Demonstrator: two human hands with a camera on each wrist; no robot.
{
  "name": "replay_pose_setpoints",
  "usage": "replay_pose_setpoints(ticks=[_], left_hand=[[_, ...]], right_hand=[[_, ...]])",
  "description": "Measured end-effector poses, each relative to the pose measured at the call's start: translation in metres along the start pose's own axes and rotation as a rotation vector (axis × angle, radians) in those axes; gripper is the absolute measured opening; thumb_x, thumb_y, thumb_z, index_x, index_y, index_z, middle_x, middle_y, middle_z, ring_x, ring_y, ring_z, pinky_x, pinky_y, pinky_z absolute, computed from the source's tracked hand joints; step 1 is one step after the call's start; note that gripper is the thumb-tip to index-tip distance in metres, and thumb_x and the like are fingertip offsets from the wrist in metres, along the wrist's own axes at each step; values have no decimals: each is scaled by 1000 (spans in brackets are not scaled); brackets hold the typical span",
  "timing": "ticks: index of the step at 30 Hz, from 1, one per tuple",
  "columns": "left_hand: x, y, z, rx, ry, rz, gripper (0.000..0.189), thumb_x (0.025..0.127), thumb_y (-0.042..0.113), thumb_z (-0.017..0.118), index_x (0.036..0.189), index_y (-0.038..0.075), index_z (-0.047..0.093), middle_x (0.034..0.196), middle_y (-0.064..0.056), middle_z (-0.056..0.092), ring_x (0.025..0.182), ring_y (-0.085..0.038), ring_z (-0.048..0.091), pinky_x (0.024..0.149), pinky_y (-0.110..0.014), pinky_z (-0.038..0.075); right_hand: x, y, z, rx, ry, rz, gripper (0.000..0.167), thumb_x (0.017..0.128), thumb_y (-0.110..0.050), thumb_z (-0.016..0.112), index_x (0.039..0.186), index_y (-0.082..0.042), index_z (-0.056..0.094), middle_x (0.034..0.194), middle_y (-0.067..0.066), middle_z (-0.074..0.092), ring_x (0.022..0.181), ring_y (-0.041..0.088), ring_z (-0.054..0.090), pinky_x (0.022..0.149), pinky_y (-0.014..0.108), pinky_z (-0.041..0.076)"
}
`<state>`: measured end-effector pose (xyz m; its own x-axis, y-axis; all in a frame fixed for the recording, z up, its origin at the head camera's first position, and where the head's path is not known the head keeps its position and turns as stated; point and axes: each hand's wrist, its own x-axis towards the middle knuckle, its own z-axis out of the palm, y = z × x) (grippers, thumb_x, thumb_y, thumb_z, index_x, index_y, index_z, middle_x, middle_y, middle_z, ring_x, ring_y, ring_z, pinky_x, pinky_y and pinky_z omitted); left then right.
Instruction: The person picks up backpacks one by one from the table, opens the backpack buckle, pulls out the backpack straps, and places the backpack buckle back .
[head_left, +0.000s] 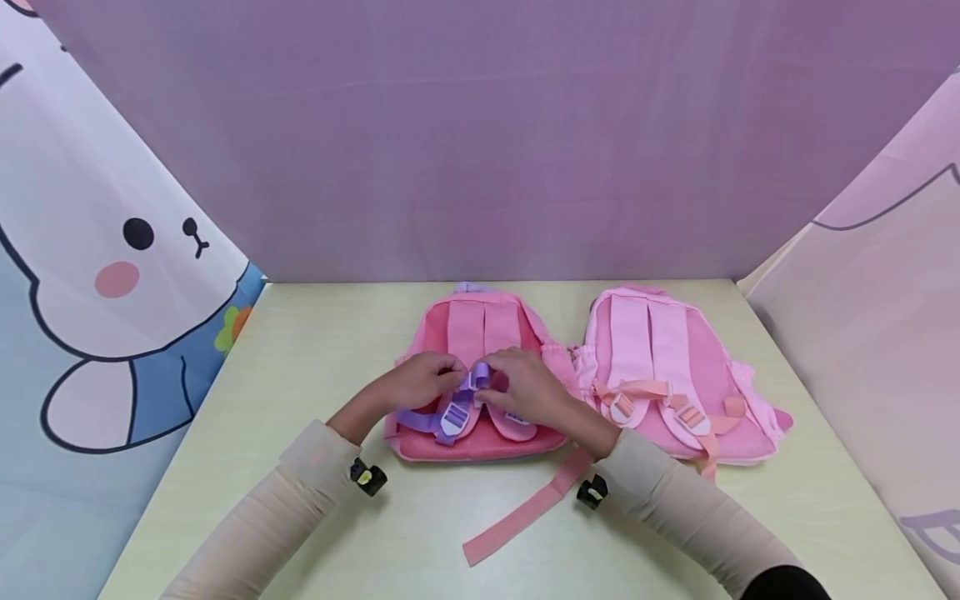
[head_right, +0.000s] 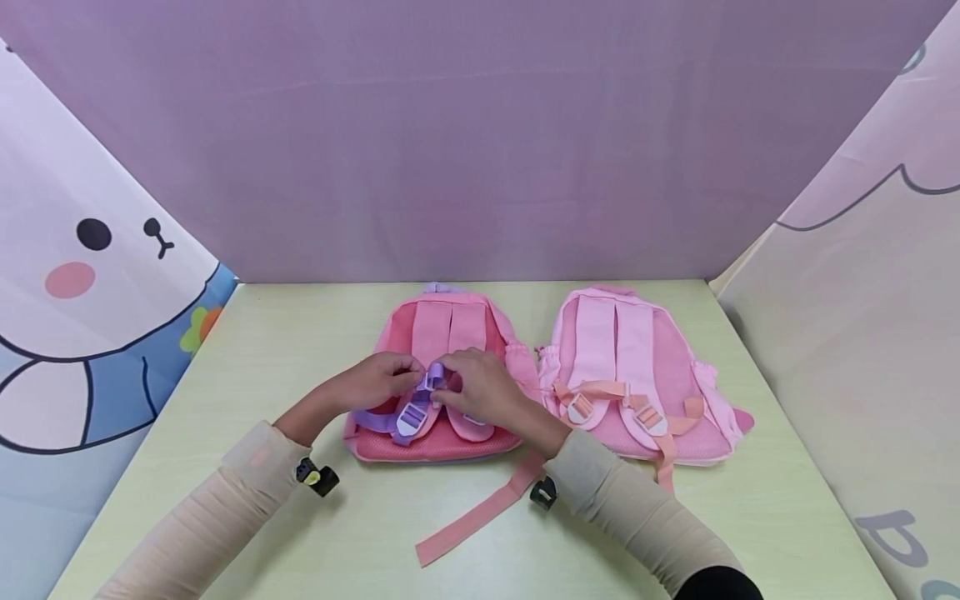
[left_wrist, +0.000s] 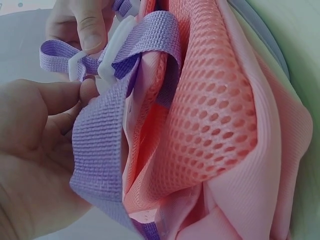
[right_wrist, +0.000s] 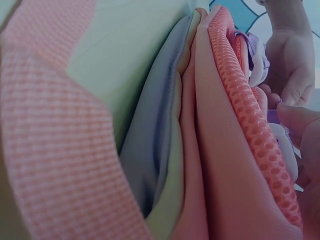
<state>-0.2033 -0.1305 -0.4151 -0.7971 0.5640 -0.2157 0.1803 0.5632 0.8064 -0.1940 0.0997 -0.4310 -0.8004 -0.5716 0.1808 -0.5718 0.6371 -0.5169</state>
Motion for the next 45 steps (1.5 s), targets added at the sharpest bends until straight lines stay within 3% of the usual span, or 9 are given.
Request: replay_pose_setpoints(ticks=[11,18,22,36,45], left_hand=[[2,-1,1,-35,3,-23,18,106,17,51,106,9,67,70,-6,57,58,-15,51,52,-23,40],[2,1,0,-97,63,-140,21,104,21,57,111,9,72,84,-3,63,73,-15,59,67,-26,51],[2,3,0,-144,81,-175,21,103,20,59,111,7,73,87,-5,64,76,-15,62,73,-27,54],[2,7,3,-246,114,-226,23,104,22,58,101,3,72,80,-3,62,73,-15,60,70,-26,53],[-2,16,3,-248,125,-287,21,100,21,66,112,7,75,88,-4,65,75,-16,62,69,-26,54]], right_hand=[[0,-3,0,10,0,9,27,87,-29,82,108,-17,70,95,-5,70,87,12,56,79,28,48],[1,-2,1,4,6,2,29,87,-28,82,112,-16,70,96,-5,70,86,12,55,79,28,48],[1,-2,1,3,6,10,33,87,-29,82,116,-16,71,98,-5,71,86,11,56,79,27,48],[2,-3,2,20,17,26,31,87,-30,82,113,-15,73,97,-4,69,87,11,56,78,26,49],[2,-3,1,8,16,28,33,87,-30,82,114,-15,73,99,-4,69,89,12,56,79,26,50]])
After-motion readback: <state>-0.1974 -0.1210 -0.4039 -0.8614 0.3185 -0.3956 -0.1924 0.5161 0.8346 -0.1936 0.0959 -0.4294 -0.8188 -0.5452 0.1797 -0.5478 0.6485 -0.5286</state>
